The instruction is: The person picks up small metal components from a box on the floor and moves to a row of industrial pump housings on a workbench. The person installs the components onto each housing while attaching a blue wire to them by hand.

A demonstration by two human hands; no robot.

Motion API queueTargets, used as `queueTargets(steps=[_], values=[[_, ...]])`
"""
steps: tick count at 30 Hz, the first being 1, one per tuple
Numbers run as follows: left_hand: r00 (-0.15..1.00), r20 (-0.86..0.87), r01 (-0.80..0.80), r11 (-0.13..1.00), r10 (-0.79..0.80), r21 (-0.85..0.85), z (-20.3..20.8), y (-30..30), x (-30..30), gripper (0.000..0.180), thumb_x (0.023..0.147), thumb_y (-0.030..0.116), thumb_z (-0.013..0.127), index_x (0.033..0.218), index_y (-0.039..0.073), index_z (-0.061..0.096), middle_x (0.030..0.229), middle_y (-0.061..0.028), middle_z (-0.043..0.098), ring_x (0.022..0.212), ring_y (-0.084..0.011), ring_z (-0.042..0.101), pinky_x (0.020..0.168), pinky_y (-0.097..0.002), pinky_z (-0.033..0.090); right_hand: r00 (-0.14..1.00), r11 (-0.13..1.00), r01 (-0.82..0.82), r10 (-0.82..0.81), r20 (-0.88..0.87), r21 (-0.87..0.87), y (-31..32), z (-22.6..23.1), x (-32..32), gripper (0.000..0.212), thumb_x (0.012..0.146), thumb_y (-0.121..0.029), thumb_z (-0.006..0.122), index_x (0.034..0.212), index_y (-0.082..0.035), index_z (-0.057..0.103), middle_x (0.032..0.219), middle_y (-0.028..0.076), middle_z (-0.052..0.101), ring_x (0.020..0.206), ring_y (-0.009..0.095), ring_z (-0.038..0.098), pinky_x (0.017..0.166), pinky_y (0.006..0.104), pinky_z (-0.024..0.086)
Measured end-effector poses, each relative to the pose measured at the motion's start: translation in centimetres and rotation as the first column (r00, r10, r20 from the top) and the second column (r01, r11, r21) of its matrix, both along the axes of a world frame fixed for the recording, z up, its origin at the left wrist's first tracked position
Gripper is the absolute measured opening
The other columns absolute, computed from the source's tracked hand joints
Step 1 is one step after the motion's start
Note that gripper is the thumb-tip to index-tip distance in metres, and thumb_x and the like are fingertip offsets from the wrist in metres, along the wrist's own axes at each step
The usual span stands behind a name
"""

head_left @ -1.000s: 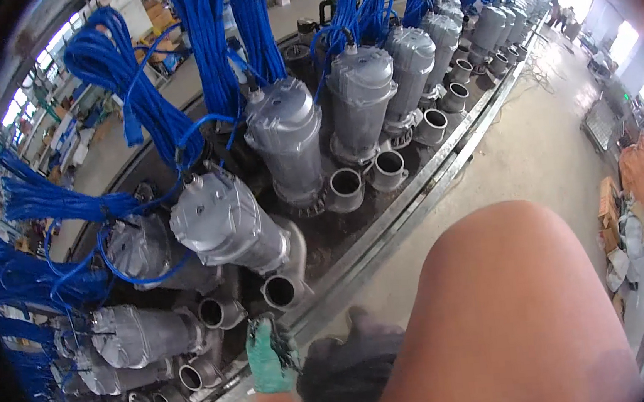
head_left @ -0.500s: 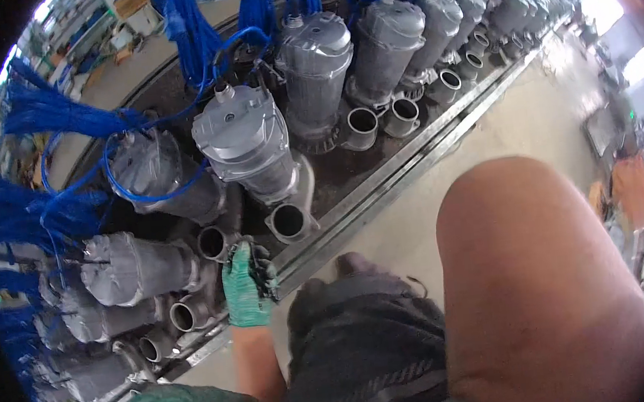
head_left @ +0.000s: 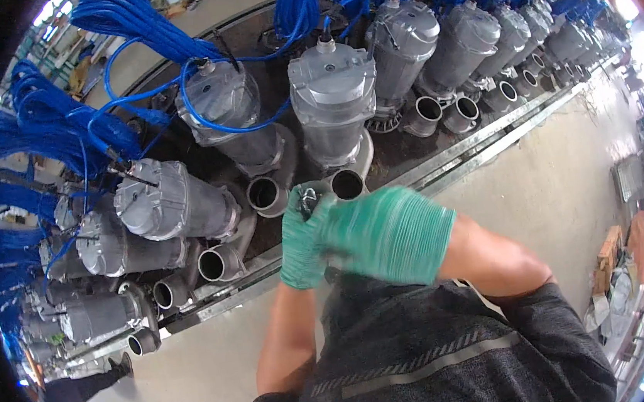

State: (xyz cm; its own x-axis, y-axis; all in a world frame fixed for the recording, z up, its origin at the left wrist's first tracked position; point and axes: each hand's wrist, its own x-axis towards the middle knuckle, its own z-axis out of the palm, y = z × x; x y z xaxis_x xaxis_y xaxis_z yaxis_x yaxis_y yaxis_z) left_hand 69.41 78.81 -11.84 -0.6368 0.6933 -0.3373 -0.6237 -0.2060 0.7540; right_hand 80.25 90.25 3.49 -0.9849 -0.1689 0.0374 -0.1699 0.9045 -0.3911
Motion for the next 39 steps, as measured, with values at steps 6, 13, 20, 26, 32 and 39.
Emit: queueTargets(steps=[6, 13, 20, 26, 32, 39], values=[[0.883, -0.467, 0.070, 0.996, -0.036, 0.054, 3.6, 3.3, 3.2, 0.031, 0.092, 0.008, 0.070, 0.119, 0.006, 0.054, 0.105, -0.0019, 0.062, 0.096, -0.0129, 0.060, 0.084, -0.0297, 0.054, 0.954, 0.942, 0.244, -0.276, -0.119, -0.230, 5.8, -4.6, 0.6, 0.039, 0.087, -0.041, 0.070, 0.108, -0.008, 0.066, 0.093, 0.016, 0.068, 0.085, 0.036, 0.068, 0.073, 0.0447, 0.055], [0.938, 0.336, -0.154, 0.971, 0.086, 0.181, 3.4, 11.4, 7.0, 0.028, 0.103, 0.033, 0.053, 0.105, 0.007, 0.064, 0.095, -0.0065, 0.064, 0.095, -0.0213, 0.063, 0.087, -0.0370, 0.055, 0.961, 0.897, 0.269, -0.276, 0.030, -0.351, 13.5, -6.3, 3.3, 0.037, 0.083, -0.034, 0.076, 0.099, -0.001, 0.068, 0.093, 0.020, 0.067, 0.086, 0.039, 0.066, 0.077, 0.0449, 0.053], [0.885, -0.464, -0.017, 0.994, -0.035, -0.107, 2.9, 17.7, 11.6, 0.019, 0.093, 0.015, 0.070, 0.107, 0.007, 0.060, 0.093, -0.0025, 0.061, 0.086, -0.0162, 0.060, 0.075, -0.0286, 0.052, 0.947, 0.751, 0.318, -0.217, 0.238, -0.579, 21.4, -8.2, 6.5, 0.036, 0.093, -0.029, 0.064, 0.110, 0.003, 0.065, 0.096, 0.025, 0.068, 0.087, 0.037, 0.067, 0.081, 0.0430, 0.053], [0.988, -0.154, -0.040, 0.995, 0.026, -0.090, 5.1, 20.4, 13.3, 0.030, 0.091, 0.021, 0.074, 0.114, 0.008, 0.060, 0.088, 0.0009, 0.060, 0.071, -0.0085, 0.055, 0.060, -0.0229, 0.045, 0.927, 0.352, 0.374, -0.164, 0.337, -0.858, 25.7, -10.8, 8.8, 0.035, 0.098, -0.022, 0.060, 0.122, 0.004, 0.058, 0.105, 0.018, 0.068, 0.097, 0.020, 0.062, 0.089, 0.0356, 0.050], [0.980, -0.039, -0.197, 0.961, 0.193, -0.192, 7.4, 20.6, 12.8, 0.025, 0.092, 0.024, 0.071, 0.106, 0.007, 0.060, 0.081, -0.0023, 0.062, 0.056, -0.0125, 0.055, 0.045, -0.0253, 0.042, 0.888, 0.371, 0.298, -0.447, 0.112, -0.879, 28.5, -9.9, 9.2, 0.039, 0.101, -0.026, 0.059, 0.126, 0.004, 0.054, 0.113, 0.016, 0.065, 0.104, 0.018, 0.057, 0.095, 0.0341, 0.048], [0.801, -0.207, -0.531, 0.826, 0.562, 0.189, 12.4, 16.2, 4.6, 0.018, 0.096, 0.022, 0.067, 0.108, 0.010, 0.063, 0.079, -0.0025, 0.063, 0.052, -0.0119, 0.053, 0.038, -0.0241, 0.038, 0.739, 0.514, 0.251, -0.649, -0.181, -0.820, 35.4, -1.4, 5.5, 0.044, 0.097, -0.017, 0.065, 0.133, 0.004, 0.053, 0.130, 0.019, 0.063, 0.120, 0.024, 0.059, 0.104, 0.0345, 0.044]])
